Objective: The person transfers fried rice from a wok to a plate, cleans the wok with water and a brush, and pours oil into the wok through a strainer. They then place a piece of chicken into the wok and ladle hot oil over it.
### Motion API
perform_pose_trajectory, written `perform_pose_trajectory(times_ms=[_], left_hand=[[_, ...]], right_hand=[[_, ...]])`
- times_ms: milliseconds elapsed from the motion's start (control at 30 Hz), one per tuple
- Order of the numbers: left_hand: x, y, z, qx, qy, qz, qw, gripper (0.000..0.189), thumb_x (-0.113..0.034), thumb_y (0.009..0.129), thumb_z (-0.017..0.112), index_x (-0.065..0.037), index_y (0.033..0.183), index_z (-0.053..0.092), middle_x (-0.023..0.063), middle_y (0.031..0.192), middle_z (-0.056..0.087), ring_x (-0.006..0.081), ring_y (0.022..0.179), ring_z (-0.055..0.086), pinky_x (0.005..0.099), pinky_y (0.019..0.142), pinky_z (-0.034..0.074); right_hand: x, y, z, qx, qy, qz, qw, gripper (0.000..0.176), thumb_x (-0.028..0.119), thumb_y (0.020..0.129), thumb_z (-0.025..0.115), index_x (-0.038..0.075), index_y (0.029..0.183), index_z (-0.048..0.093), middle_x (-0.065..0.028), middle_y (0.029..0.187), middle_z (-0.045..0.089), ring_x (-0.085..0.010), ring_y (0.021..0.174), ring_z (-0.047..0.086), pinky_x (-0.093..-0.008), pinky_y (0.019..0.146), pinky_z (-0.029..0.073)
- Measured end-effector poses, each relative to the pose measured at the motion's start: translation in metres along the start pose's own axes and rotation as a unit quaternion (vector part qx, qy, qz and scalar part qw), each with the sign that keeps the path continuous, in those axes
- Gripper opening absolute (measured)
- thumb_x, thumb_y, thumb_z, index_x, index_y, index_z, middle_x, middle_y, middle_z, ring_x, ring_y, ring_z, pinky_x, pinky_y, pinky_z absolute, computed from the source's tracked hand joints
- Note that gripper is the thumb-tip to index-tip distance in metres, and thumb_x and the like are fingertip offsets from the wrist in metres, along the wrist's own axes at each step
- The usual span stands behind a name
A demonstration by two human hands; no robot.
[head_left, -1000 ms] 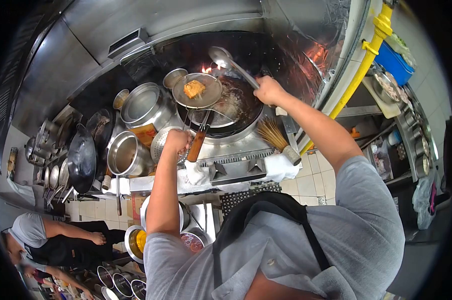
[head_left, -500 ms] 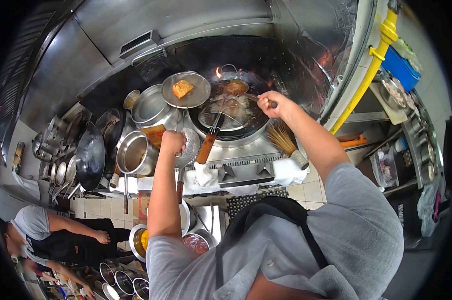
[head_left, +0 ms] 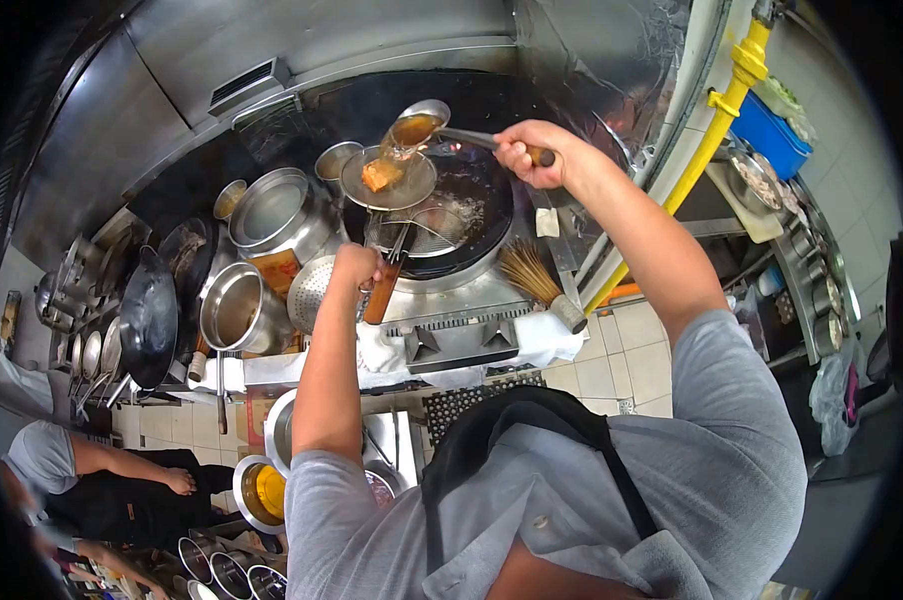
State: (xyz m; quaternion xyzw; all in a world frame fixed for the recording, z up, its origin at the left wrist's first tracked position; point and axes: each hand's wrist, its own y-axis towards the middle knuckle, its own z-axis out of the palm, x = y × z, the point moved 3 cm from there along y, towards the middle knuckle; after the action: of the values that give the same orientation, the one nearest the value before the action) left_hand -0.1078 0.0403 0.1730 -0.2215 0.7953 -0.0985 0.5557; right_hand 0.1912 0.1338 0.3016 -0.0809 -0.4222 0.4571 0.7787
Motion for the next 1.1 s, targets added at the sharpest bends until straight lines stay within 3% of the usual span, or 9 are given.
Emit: perform_pose_trajectory(times_ms=[567, 633, 767, 833, 900, 967, 1000, 1033, 1100], left_hand=[[-0.026, -0.020, 0.015, 0.031, -0.058, 0.010, 0.998, 0.022, -0.005, 0.078, 0.046, -0.002, 0.058, 0.053, 0.0086, 0.045, 0.047, 0.0133, 0.031, 0.034, 0.0271, 0.031, 0.019], [-0.020, -0.016, 0.014, 0.041, -0.025, -0.009, 0.999, 0.027, -0.013, 0.084, 0.047, -0.006, 0.059, 0.050, 0.0044, 0.045, 0.046, 0.0102, 0.030, 0.034, 0.0248, 0.029, 0.018], [-0.020, -0.011, -0.001, 0.068, 0.001, 0.017, 0.998, 0.027, -0.015, 0.084, 0.047, -0.006, 0.059, 0.050, 0.0041, 0.044, 0.045, 0.0105, 0.030, 0.034, 0.0261, 0.029, 0.018], [-0.019, -0.019, -0.010, 0.070, 0.031, -0.005, 0.997, 0.029, -0.016, 0.085, 0.047, -0.006, 0.058, 0.049, 0.0045, 0.044, 0.045, 0.0109, 0.030, 0.034, 0.0261, 0.030, 0.019], [-0.016, -0.016, -0.023, 0.063, 0.032, -0.013, 0.997, 0.029, -0.016, 0.085, 0.048, -0.005, 0.058, 0.049, 0.0047, 0.044, 0.045, 0.0114, 0.030, 0.034, 0.0257, 0.030, 0.020], [0.001, 0.007, -0.032, 0.068, -0.001, -0.002, 0.998, 0.028, -0.016, 0.084, 0.048, -0.006, 0.058, 0.050, 0.0043, 0.043, 0.044, 0.0117, 0.030, 0.035, 0.0257, 0.029, 0.021], [0.004, 0.011, -0.038, 0.063, 0.037, 0.016, 0.997, 0.027, -0.015, 0.084, 0.048, -0.005, 0.059, 0.050, 0.0042, 0.043, 0.044, 0.0116, 0.030, 0.035, 0.0258, 0.029, 0.021], [0.004, 0.011, -0.043, 0.056, 0.075, 0.034, 0.995, 0.026, -0.014, 0.084, 0.048, -0.005, 0.059, 0.050, 0.0041, 0.043, 0.044, 0.0115, 0.030, 0.035, 0.0260, 0.029, 0.022], [-0.003, -0.004, -0.053, 0.048, 0.047, 0.029, 0.997, 0.026, -0.014, 0.084, 0.048, -0.005, 0.060, 0.051, 0.0044, 0.043, 0.044, 0.0115, 0.030, 0.034, 0.0260, 0.029, 0.022]], right_hand=[[0.005, -0.002, 0.016, -0.074, -0.094, -0.036, 0.992, 0.017, 0.013, 0.090, 0.041, 0.007, 0.074, 0.038, 0.0022, 0.056, 0.043, -0.0042, 0.040, 0.039, -0.0165, 0.031, 0.034], [-0.004, 0.003, 0.018, -0.082, -0.090, -0.046, 0.991, 0.018, 0.013, 0.090, 0.042, 0.008, 0.073, 0.038, 0.0020, 0.056, 0.043, -0.0040, 0.040, 0.038, -0.0167, 0.032, 0.034], [-0.034, 0.007, 0.023, -0.173, -0.131, -0.097, 0.971, 0.016, 0.009, 0.089, 0.045, 0.005, 0.074, 0.044, 0.0008, 0.055, 0.045, -0.0058, 0.040, 0.041, -0.0178, 0.033, 0.033], [-0.044, 0.015, 0.019, -0.248, -0.312, -0.163, 0.903, 0.021, 0.008, 0.089, 0.046, 0.003, 0.068, 0.048, 0.0001, 0.053, 0.046, -0.0081, 0.040, 0.044, -0.0185, 0.033, 0.030], [-0.046, 0.038, -0.009, -0.269, -0.343, -0.187, 0.880, 0.022, 0.010, 0.083, 0.053, -0.001, 0.064, 0.053, -0.0059, 0.054, 0.051, -0.0133, 0.039, 0.046, -0.0250, 0.034, 0.034], [-0.047, 0.045, -0.015, -0.330, -0.566, -0.187, 0.732, 0.017, 0.011, 0.075, 0.056, -0.006, 0.073, 0.060, -0.0169, 0.064, 0.060, -0.0245, 0.049, 0.058, -0.0349, 0.046, 0.046], [-0.049, 0.044, -0.013, -0.392, -0.640, -0.155, 0.642, 0.026, 0.011, 0.070, 0.055, -0.008, 0.087, 0.062, -0.0264, 0.084, 0.063, -0.0349, 0.077, 0.064, -0.0394, 0.070, 0.051], [-0.054, 0.054, -0.026, -0.417, -0.647, -0.179, 0.612, 0.028, 0.009, 0.071, 0.053, -0.008, 0.091, 0.062, -0.0284, 0.096, 0.060, -0.0372, 0.097, 0.058, -0.0398, 0.083, 0.048], [-0.065, 0.062, -0.028, -0.425, -0.683, -0.170, 0.568, 0.028, 0.011, 0.072, 0.053, -0.007, 0.091, 0.062, -0.0290, 0.102, 0.057, -0.0368, 0.103, 0.056, -0.0397, 0.088, 0.045]])
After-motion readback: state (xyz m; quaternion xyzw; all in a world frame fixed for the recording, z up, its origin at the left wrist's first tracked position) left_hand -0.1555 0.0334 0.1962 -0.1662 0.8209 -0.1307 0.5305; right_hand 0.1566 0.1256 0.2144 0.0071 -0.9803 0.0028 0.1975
